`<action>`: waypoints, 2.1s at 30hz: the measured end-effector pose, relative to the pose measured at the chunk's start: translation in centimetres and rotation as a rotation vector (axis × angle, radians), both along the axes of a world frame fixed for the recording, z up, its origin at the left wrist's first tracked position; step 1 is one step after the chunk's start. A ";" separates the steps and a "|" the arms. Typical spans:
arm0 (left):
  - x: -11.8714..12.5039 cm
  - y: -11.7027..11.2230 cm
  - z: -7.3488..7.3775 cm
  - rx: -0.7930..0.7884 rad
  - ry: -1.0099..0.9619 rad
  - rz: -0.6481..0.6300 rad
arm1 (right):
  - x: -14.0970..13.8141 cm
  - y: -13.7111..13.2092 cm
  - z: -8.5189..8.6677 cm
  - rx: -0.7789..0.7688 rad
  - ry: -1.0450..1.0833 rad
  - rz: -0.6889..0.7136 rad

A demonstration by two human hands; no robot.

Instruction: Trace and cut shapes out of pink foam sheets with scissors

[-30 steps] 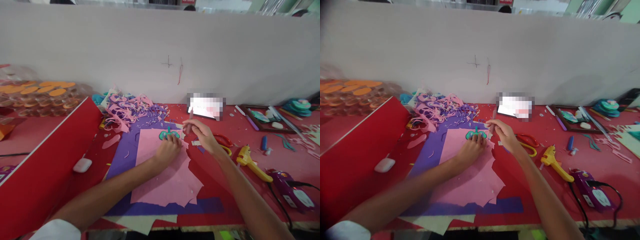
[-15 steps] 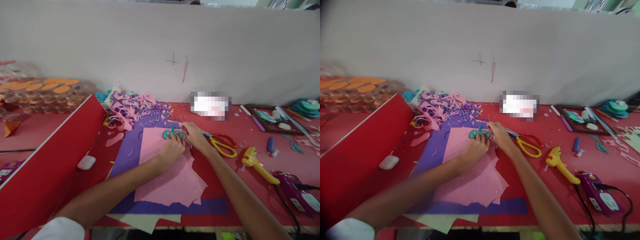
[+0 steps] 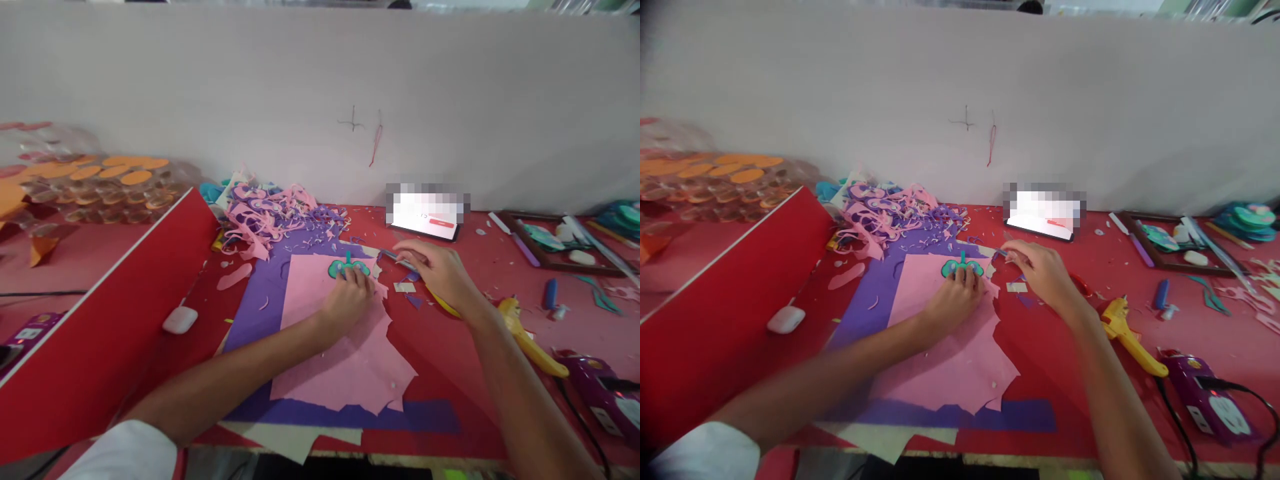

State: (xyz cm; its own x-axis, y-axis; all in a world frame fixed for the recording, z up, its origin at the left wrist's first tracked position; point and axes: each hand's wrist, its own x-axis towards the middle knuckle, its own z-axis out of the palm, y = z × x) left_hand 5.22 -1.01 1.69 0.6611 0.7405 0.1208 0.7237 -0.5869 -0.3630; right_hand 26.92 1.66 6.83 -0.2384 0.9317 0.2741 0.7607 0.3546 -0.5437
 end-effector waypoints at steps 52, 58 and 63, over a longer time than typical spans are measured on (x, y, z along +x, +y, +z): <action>-0.2 0.4 0.7 0.024 0.005 -0.023 | -8.0 5.0 -7.0 0.065 0.366 -0.047; -0.1 0.4 0.5 0.021 -0.015 -0.012 | -8.0 5.3 -7.2 0.081 0.357 -0.099; -0.2 0.4 0.8 0.003 -0.008 -0.019 | -7.9 5.4 -7.3 0.110 0.338 -0.157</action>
State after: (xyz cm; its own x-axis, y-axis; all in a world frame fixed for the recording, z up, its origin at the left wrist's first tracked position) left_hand 5.03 -0.62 2.46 0.6744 0.7272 0.1281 0.7150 -0.5998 -0.3593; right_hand 19.07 7.05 -0.49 0.0256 0.9102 0.4135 0.5949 0.3185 -0.7380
